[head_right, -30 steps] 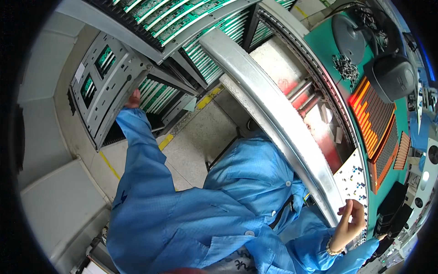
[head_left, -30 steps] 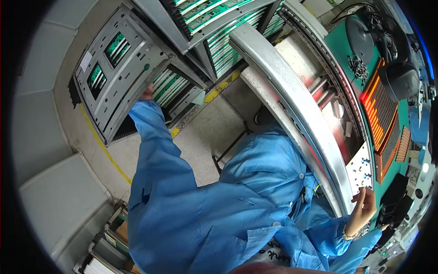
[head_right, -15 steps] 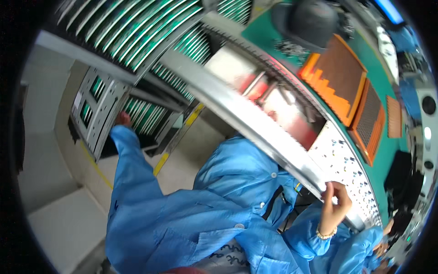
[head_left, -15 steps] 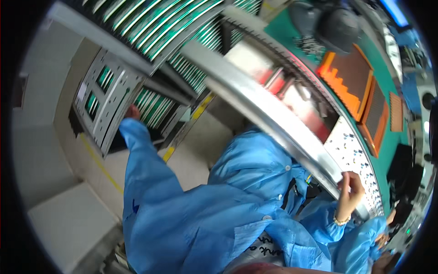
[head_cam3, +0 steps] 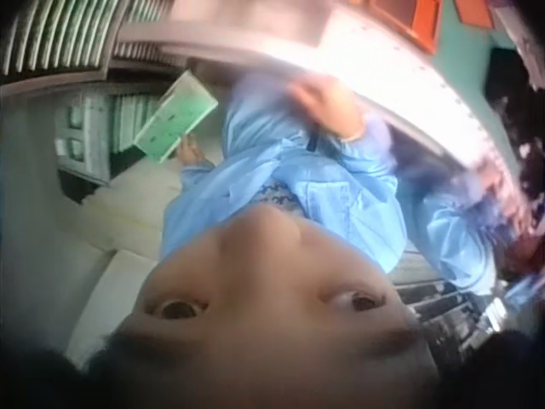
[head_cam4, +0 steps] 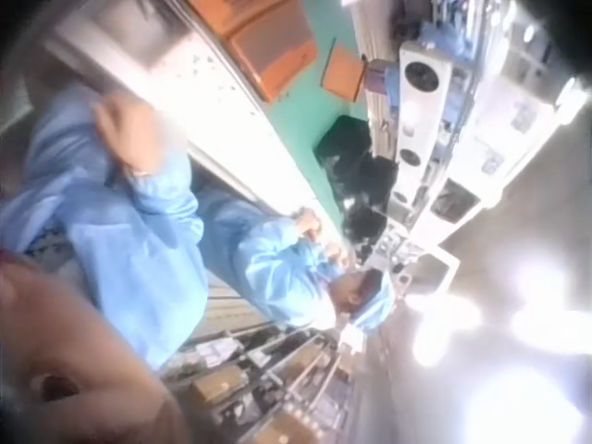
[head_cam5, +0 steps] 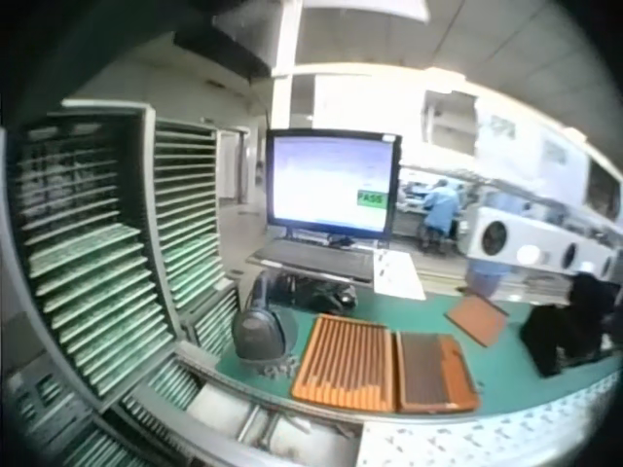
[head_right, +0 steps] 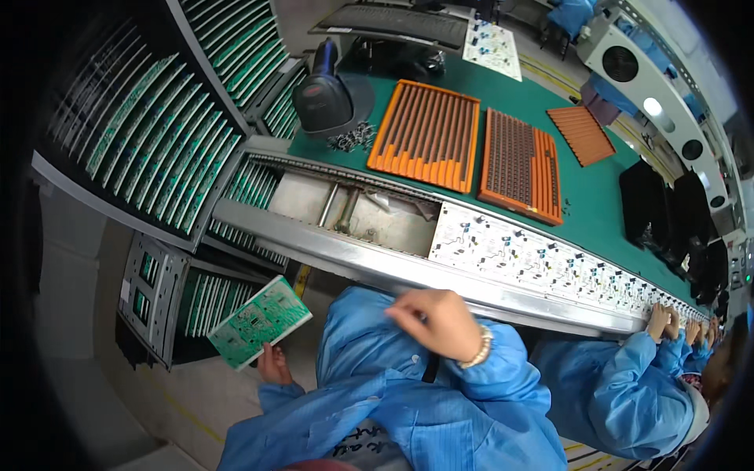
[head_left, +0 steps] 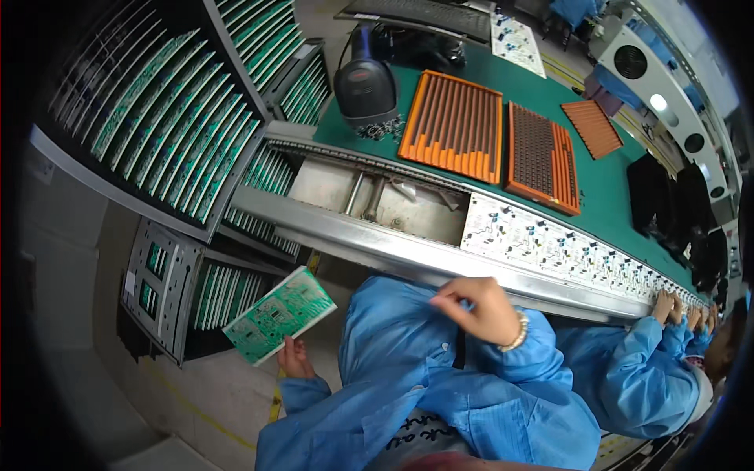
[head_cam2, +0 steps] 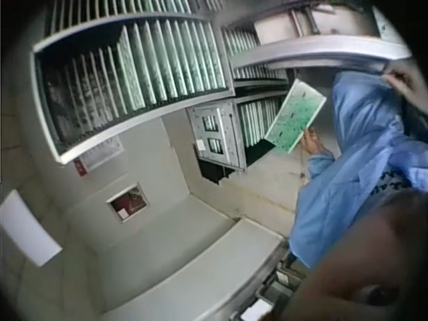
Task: Assembling electronic components onto a printed circuit board at a manual assembly station.
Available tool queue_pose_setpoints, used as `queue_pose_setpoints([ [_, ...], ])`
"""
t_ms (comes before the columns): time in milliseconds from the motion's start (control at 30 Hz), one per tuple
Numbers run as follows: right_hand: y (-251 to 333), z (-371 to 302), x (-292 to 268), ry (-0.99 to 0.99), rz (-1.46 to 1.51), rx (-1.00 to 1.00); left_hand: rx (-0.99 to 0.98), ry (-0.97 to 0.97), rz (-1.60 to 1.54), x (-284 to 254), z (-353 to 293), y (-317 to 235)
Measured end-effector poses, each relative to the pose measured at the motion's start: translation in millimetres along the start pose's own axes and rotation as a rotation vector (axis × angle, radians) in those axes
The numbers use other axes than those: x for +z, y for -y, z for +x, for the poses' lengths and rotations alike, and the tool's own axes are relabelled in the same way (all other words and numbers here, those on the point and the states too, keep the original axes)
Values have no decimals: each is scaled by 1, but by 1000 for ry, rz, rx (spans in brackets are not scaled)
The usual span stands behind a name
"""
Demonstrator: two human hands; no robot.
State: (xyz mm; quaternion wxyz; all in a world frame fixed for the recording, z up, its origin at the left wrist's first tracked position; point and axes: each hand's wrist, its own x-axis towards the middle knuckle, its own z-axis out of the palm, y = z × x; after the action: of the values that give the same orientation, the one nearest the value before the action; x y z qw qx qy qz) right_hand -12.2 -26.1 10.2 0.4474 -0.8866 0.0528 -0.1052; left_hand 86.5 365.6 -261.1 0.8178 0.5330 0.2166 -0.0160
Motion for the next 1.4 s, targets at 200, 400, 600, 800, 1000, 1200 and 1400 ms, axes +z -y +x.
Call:
queue_pose_setpoints([
  [200, 28, 11, 40, 172, 124, -398, 833, 321, 287, 114, -31, -167],
  [400, 47, 20, 53, 370, 896, -209, 1656, 866, 701, 226, -50, -263],
  [600, 30, 44, 56, 200, 1555, 81, 1850, 1026, 1037, 299, -47, -228],
  [800, -3, 98, 69, -209, 1591, 310, 1832, 1132, 1120, 326, -14, -193],
  [1000, -10, 134, 83, -277, 1551, 349, 1792, 1042, 1063, 327, 27, -178],
  [1200, -32, 168, 91, -402, 1456, 350, 1710, 960, 1001, 344, 59, -172],
  [1400, -33, 185, 94, -445, 1514, 322, 1672, 944, 998, 353, 77, -171],
])
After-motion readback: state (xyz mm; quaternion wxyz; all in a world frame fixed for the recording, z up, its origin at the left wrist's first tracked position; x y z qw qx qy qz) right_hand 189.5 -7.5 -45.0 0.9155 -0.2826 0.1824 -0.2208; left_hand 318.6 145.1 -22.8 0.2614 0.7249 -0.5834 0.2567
